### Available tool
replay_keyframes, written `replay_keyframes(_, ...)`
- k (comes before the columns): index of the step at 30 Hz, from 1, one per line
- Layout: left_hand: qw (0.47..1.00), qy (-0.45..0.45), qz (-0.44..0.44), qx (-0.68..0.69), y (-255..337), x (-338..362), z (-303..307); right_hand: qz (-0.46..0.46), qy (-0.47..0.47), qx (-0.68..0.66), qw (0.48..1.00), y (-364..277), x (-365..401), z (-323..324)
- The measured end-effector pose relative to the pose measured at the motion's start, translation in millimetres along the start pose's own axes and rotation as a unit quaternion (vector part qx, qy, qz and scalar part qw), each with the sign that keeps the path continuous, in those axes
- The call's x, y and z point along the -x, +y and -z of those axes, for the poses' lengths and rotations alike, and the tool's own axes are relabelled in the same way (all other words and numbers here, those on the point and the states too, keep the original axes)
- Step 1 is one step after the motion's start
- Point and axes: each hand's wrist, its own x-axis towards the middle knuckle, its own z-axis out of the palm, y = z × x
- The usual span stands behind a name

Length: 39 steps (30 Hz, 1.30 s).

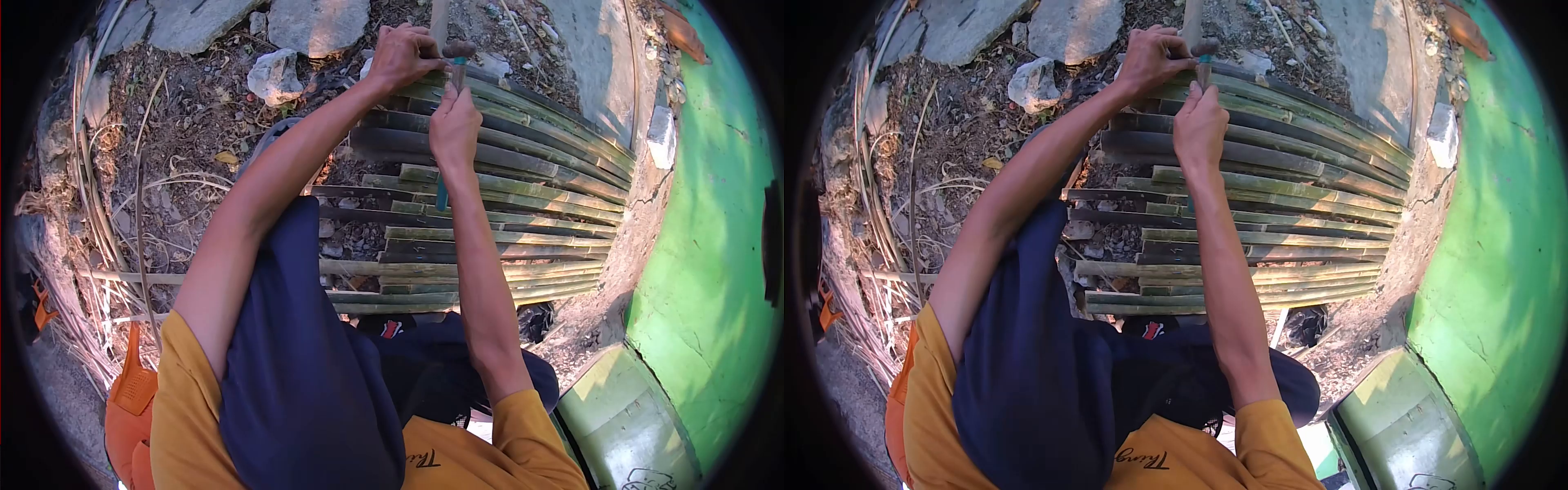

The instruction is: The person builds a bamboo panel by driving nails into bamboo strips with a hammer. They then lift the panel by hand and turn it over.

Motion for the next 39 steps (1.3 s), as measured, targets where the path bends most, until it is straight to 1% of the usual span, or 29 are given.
replay_keyframes(3,1.000,0.000,-0.002,-0.007,0,-5,2,-0.030,0.002,-0.037,0.999,1,-6,3)
replay_keyframes(4,1.000,0.002,-0.005,-0.010,1,1,0,-0.058,0.008,-0.068,0.996,-13,-4,14)
replay_keyframes(5,1.000,0.000,-0.001,-0.010,0,2,0,-0.059,0.004,-0.068,0.996,-17,-2,14)
replay_keyframes(7,1.000,-0.005,0.007,0.015,-5,2,-6,-0.003,0.074,-0.090,0.993,-20,6,14)
replay_keyframes(8,1.000,0.002,-0.002,0.014,-6,2,-6,-0.002,0.007,-0.005,1.000,-1,4,0)
replay_keyframes(9,1.000,0.007,-0.009,0.013,-3,-1,-5,0.002,0.014,-0.006,1.000,2,-1,1)
replay_keyframes(11,1.000,0.001,0.004,-0.005,0,0,-3,-0.042,-0.031,0.007,0.999,8,-11,1)
replay_keyframes(12,1.000,0.003,0.005,-0.002,2,0,-2,-0.028,0.010,-0.030,0.999,-3,-11,10)
replay_keyframes(13,1.000,0.001,0.010,-0.002,3,0,0,-0.030,0.005,-0.029,0.999,-15,-9,18)
replay_keyframes(15,1.000,0.013,-0.002,-0.009,2,3,-1,-0.036,0.050,-0.105,0.993,-30,-5,31)
replay_keyframes(16,0.999,0.026,-0.016,-0.011,1,2,-3,0.001,0.075,-0.077,0.994,-27,-1,25)
replay_keyframes(17,0.999,0.027,-0.019,-0.010,2,3,-2,0.002,0.078,-0.077,0.994,-13,2,13)
replay_keyframes(18,1.000,0.016,-0.011,-0.004,-1,2,-4,0.014,0.031,-0.020,0.999,9,3,-4)
replay_keyframes(19,1.000,0.004,-0.003,0.002,-1,-3,-2,0.024,-0.016,0.038,0.999,11,0,-8)
replay_keyframes(21,1.000,0.021,-0.019,-0.009,-2,-7,0,0.007,-0.021,0.009,1.000,8,-8,-3)
replay_keyframes(23,0.999,0.027,-0.021,-0.014,-2,3,-4,-0.040,0.001,-0.074,0.996,-20,-6,21)
replay_keyframes(24,1.000,0.018,-0.009,0.003,0,3,-4,-0.039,0.027,-0.118,0.992,-30,-4,28)
replay_keyframes(25,1.000,0.011,0.001,0.017,1,0,-1,-0.040,0.024,-0.118,0.992,-27,-1,22)
replay_keyframes(26,0.999,0.030,-0.019,-0.021,5,1,3,-0.012,0.028,-0.090,0.995,-19,3,12)
replay_keyframes(27,0.999,0.032,-0.024,-0.021,6,0,2,0.019,0.037,-0.061,0.997,-8,4,3)
replay_keyframes(28,1.000,0.010,0.000,-0.016,3,-2,1,-0.006,-0.022,-0.015,1.000,-1,4,-6)
replay_keyframes(29,0.999,-0.019,0.025,-0.008,1,-1,-2,-0.008,-0.016,-0.016,1.000,11,4,-7)
replay_keyframes(31,1.000,-0.014,0.027,0.002,-1,-6,0,-0.067,-0.033,-0.030,0.997,1,-3,4)
replay_keyframes(32,0.999,-0.018,0.034,0.019,-1,0,-2,-0.030,0.007,-0.035,0.999,3,-4,5)
replay_keyframes(33,0.999,-0.016,0.037,0.020,-1,0,-2,-0.028,0.005,-0.034,0.999,-3,-6,10)
replay_keyframes(35,0.998,-0.042,0.052,0.023,1,0,0,-0.038,0.040,-0.105,0.993,-19,-6,23)
replay_keyframes(36,0.998,-0.040,0.052,0.022,0,2,2,-0.036,0.039,-0.106,0.993,-18,-6,23)
replay_keyframes(38,1.000,-0.016,-0.019,-0.009,-2,9,7,-0.031,0.046,-0.121,0.991,-17,-6,24)
replay_keyframes(39,1.000,-0.015,-0.020,-0.010,-1,13,12,-0.029,0.047,-0.122,0.991,-16,-5,24)
